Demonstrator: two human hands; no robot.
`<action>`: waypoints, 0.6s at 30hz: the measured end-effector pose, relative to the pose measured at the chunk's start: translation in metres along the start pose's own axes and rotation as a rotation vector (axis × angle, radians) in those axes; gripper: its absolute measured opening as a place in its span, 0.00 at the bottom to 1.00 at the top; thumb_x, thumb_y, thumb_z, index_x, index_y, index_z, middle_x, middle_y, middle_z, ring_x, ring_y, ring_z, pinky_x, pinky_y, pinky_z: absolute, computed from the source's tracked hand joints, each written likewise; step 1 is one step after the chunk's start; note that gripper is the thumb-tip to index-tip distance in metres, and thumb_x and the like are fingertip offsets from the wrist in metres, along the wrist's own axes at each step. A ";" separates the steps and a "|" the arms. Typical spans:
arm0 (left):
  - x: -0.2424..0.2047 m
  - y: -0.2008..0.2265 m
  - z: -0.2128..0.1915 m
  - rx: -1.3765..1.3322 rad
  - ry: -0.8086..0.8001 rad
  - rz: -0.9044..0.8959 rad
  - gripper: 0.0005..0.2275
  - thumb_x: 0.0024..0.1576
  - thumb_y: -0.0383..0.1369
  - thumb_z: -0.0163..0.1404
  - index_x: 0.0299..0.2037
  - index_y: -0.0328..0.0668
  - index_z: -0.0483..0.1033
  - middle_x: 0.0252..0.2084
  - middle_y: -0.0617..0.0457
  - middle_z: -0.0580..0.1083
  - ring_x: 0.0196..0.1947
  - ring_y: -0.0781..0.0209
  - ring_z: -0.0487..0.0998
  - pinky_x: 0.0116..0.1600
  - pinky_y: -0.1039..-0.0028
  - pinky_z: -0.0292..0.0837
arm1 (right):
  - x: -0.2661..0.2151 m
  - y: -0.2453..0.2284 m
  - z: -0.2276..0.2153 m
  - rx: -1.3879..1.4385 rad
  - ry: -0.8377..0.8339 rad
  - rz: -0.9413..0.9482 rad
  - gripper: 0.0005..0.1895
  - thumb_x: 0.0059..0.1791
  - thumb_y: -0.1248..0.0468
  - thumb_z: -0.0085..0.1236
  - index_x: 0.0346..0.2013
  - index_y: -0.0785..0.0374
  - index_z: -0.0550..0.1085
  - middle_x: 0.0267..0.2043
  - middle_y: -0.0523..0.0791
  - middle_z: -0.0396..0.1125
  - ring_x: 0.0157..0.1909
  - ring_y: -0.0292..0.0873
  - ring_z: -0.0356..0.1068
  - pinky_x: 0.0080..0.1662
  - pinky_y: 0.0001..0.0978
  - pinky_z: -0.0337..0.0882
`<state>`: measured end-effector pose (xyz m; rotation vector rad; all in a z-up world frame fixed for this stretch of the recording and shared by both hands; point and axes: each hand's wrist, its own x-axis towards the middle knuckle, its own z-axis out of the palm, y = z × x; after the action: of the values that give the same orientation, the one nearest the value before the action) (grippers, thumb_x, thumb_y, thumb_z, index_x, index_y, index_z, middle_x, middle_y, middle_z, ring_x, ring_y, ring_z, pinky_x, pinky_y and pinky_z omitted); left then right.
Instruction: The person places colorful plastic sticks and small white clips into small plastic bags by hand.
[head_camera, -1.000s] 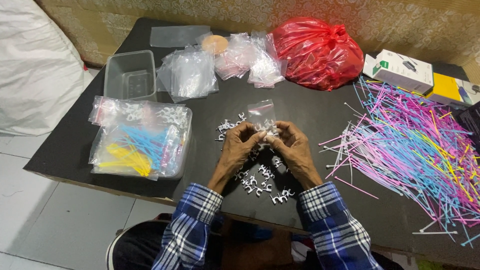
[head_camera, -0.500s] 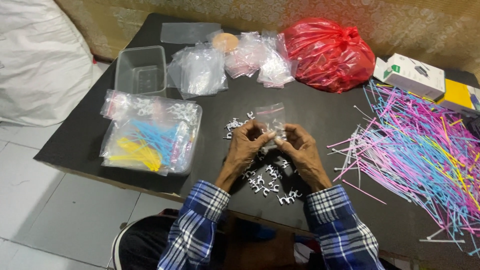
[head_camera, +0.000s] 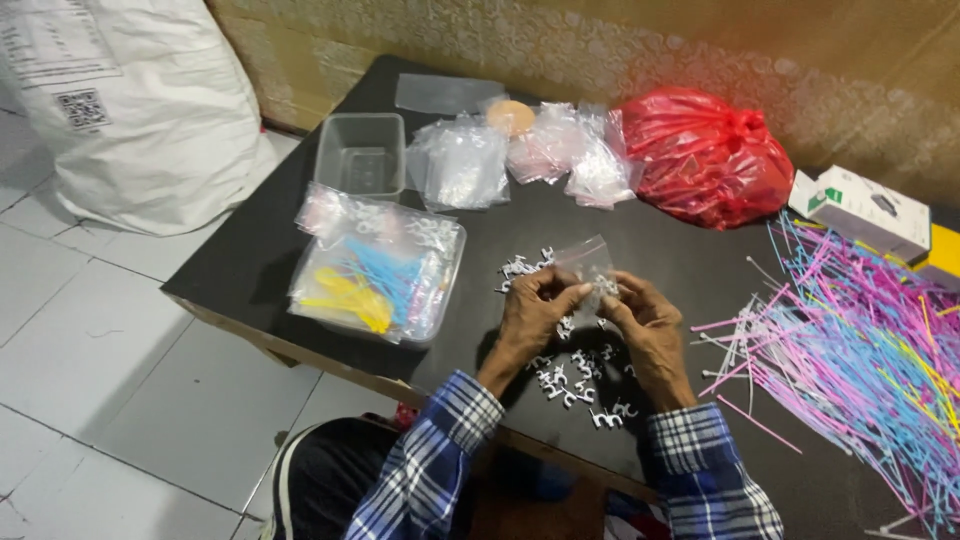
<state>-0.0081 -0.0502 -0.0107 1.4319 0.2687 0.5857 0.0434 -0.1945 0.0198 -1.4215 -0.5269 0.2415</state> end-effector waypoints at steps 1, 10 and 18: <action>0.000 0.002 0.000 0.000 0.007 0.009 0.06 0.52 0.34 0.65 0.31 0.45 0.82 0.20 0.53 0.76 0.23 0.71 0.75 0.30 0.81 0.73 | 0.005 0.009 -0.004 0.001 -0.008 -0.008 0.18 0.49 0.70 0.61 0.54 0.63 0.76 0.39 0.50 0.73 0.41 0.40 0.71 0.48 0.37 0.76; -0.029 0.072 -0.020 -0.180 0.295 -0.087 0.15 0.49 0.31 0.67 0.43 0.35 0.78 0.28 0.46 0.78 0.19 0.69 0.76 0.24 0.80 0.76 | 0.011 -0.044 0.040 0.186 -0.017 0.088 0.16 0.46 0.73 0.65 0.48 0.68 0.74 0.39 0.53 0.72 0.40 0.43 0.73 0.45 0.41 0.79; -0.022 0.085 -0.082 -0.109 0.459 -0.009 0.24 0.55 0.33 0.59 0.58 0.27 0.64 0.38 0.40 0.78 0.21 0.64 0.79 0.26 0.81 0.79 | 0.041 -0.058 0.120 0.221 -0.143 0.147 0.21 0.46 0.66 0.68 0.52 0.70 0.74 0.39 0.50 0.71 0.40 0.39 0.71 0.45 0.30 0.78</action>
<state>-0.0867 0.0098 0.0569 1.1776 0.5958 0.9070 0.0119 -0.0795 0.0914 -1.2341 -0.4961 0.5069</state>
